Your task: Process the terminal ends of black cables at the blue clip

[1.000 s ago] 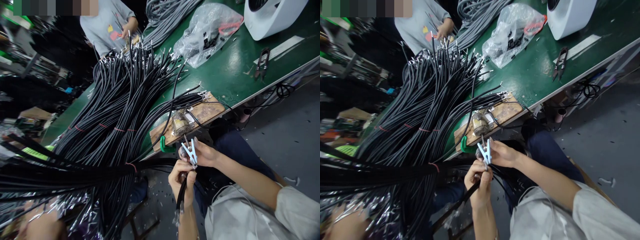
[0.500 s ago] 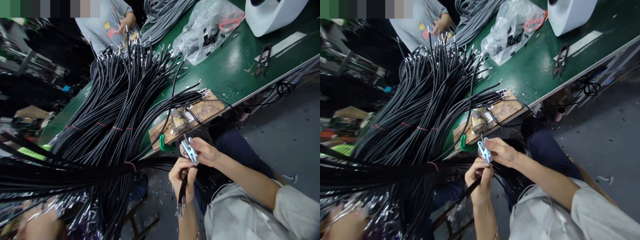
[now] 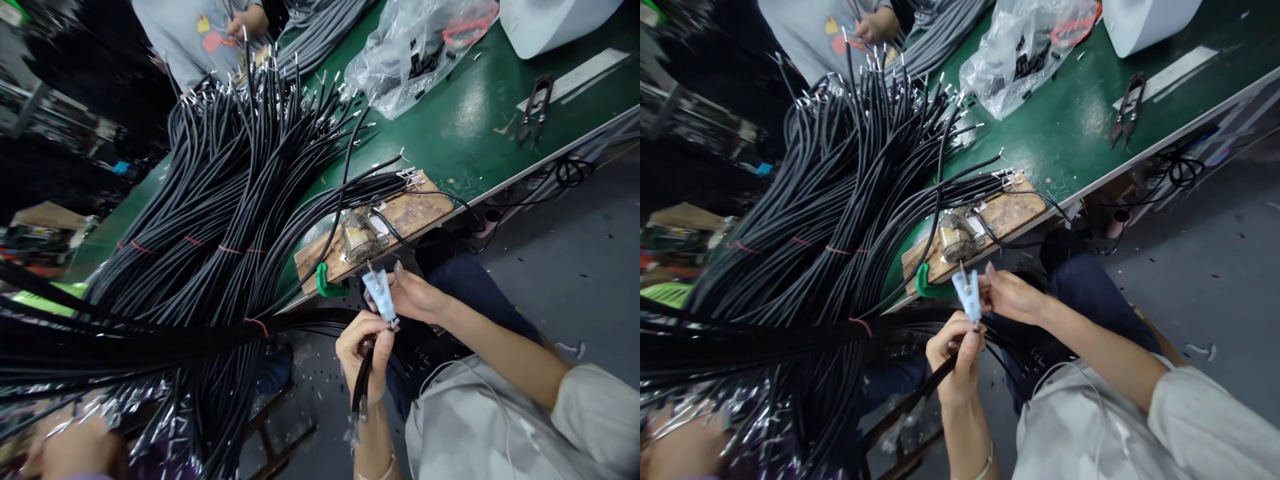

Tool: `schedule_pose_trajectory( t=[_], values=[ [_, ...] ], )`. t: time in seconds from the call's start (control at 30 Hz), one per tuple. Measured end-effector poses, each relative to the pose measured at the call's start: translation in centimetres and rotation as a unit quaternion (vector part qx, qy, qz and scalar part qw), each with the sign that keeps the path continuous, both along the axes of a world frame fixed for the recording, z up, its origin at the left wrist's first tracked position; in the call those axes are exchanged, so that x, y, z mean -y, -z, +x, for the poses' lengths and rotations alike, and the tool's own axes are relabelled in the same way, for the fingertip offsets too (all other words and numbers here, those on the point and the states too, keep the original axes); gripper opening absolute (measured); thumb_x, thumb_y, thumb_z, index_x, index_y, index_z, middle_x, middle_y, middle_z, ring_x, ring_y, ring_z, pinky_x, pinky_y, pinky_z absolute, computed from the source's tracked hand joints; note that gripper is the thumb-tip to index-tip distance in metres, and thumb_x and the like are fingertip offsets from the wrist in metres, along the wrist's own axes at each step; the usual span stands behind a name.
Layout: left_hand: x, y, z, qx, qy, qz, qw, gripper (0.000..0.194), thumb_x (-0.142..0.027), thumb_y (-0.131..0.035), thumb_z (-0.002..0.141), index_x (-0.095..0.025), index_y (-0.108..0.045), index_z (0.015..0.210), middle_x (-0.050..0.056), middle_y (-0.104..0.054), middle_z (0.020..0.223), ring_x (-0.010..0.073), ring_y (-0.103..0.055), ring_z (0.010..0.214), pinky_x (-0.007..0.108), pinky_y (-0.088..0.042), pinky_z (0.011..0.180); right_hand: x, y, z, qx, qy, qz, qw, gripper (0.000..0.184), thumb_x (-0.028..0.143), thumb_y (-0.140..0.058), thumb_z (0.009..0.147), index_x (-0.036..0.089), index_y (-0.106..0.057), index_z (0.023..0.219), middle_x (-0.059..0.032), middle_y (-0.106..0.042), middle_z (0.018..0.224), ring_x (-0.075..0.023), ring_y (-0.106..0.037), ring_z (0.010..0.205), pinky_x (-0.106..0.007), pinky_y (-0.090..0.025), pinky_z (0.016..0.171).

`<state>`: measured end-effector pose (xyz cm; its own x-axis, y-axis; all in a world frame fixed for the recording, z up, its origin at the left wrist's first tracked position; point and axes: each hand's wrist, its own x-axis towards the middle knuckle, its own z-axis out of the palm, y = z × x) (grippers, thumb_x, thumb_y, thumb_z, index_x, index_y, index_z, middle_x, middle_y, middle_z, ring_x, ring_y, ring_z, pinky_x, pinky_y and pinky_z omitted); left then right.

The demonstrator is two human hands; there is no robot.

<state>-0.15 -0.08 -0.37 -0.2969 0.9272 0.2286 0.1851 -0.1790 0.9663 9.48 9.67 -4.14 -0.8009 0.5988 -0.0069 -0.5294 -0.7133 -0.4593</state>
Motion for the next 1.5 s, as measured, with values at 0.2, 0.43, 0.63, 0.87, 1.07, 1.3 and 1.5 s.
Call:
schedule_pose_trajectory(
  t=[0.2, 0.43, 0.63, 0.87, 1.07, 1.3, 1.5],
  values=[
    [0.8, -0.6, 0.4, -0.042, 0.008, 0.02, 0.999, 0.01, -0.026, -0.07, 0.079, -0.018, -0.072, 0.073, 0.001, -0.063, 0.062, 0.0125, -0.055, 0.056, 0.023, -0.041, 0.052, 1.0, 1.1, 3.4, 0.085, 0.041, 0.044, 0.995, 0.044, 0.054, -0.07, 0.078, 0.01, -0.07, 0.077, -0.0028, -0.063, 0.066, -0.0095, -0.053, 0.061, -0.022, -0.038, 0.059],
    [1.5, -0.4, 0.3, -0.049, 0.032, -0.008, 0.998, 0.015, -0.034, -0.071, 0.079, -0.021, -0.077, 0.085, 0.003, -0.06, 0.073, 0.014, -0.058, 0.064, 0.025, -0.046, 0.056, 2.2, -1.1, 5.6, 0.197, 0.04, 0.139, 0.97, 0.033, 0.044, -0.075, 0.075, 0.012, -0.066, 0.075, 0.0003, -0.06, 0.064, -0.0093, -0.052, 0.056, -0.023, -0.039, 0.052],
    [2.6, 0.5, -0.7, 0.015, 0.036, -0.062, 0.997, 0.028, -0.024, -0.075, 0.077, -0.024, -0.076, 0.105, 0.002, -0.063, 0.073, 0.0154, -0.065, 0.062, 0.028, -0.058, 0.057, 2.3, -2.4, 6.2, 0.304, 0.147, 0.306, 0.89, 0.024, 0.038, -0.073, 0.079, 0.014, -0.068, 0.076, 0.0005, -0.058, 0.064, -0.0106, -0.048, 0.057, -0.025, -0.038, 0.054],
    [3.6, 0.4, 0.1, -0.023, -0.001, -0.129, 0.991, 0.027, -0.023, -0.08, 0.071, -0.015, -0.073, 0.097, 0.004, -0.069, 0.074, 0.0141, -0.065, 0.056, 0.024, -0.057, 0.056, 3.5, -3.5, 5.0, 0.292, 0.229, 0.547, 0.75, 0.024, 0.023, -0.06, 0.09, 0.015, -0.063, 0.068, -0.0043, -0.059, 0.065, -0.0163, -0.049, 0.067, -0.032, -0.041, 0.066],
    [3.7, 0.4, 1.7, -0.103, -0.068, -0.146, 0.982, 0.009, -0.023, -0.065, 0.085, -0.016, -0.066, 0.08, -0.002, -0.053, 0.065, 0.0086, -0.053, 0.052, 0.018, -0.044, 0.049, 5.6, -2.3, 3.3, 0.314, 0.371, 0.417, 0.768, 0.021, 0.016, -0.058, 0.087, 0.017, -0.061, 0.067, -0.002, -0.052, 0.062, -0.0163, -0.044, 0.065, -0.034, -0.039, 0.068],
    [3.1, -0.1, 1.5, -0.077, -0.056, -0.101, 0.99, 0.021, -0.026, -0.057, 0.09, -0.016, -0.064, 0.073, -0.004, -0.047, 0.06, 0.0049, -0.04, 0.042, 0.017, -0.03, 0.04, 6.8, -1.2, 1.9, 0.087, 0.149, -0.021, 0.985, 0.026, 0.037, -0.072, 0.079, 0.014, -0.062, 0.069, 0.0006, -0.051, 0.066, -0.0114, -0.048, 0.063, -0.025, -0.041, 0.061],
    [2.7, -1.7, 0.9, -0.054, -0.007, -0.135, 0.989, 0.036, -0.031, -0.053, 0.093, -0.015, -0.059, 0.061, -0.003, -0.045, 0.054, 0.0061, -0.04, 0.042, 0.018, -0.028, 0.04, 5.8, -1.4, 3.1, 0.126, 0.164, 0.125, 0.97, 0.02, 0.033, -0.07, 0.083, 0.014, -0.067, 0.08, -0.0008, -0.053, 0.073, -0.0116, -0.051, 0.068, -0.024, -0.044, 0.062]
  ],
)
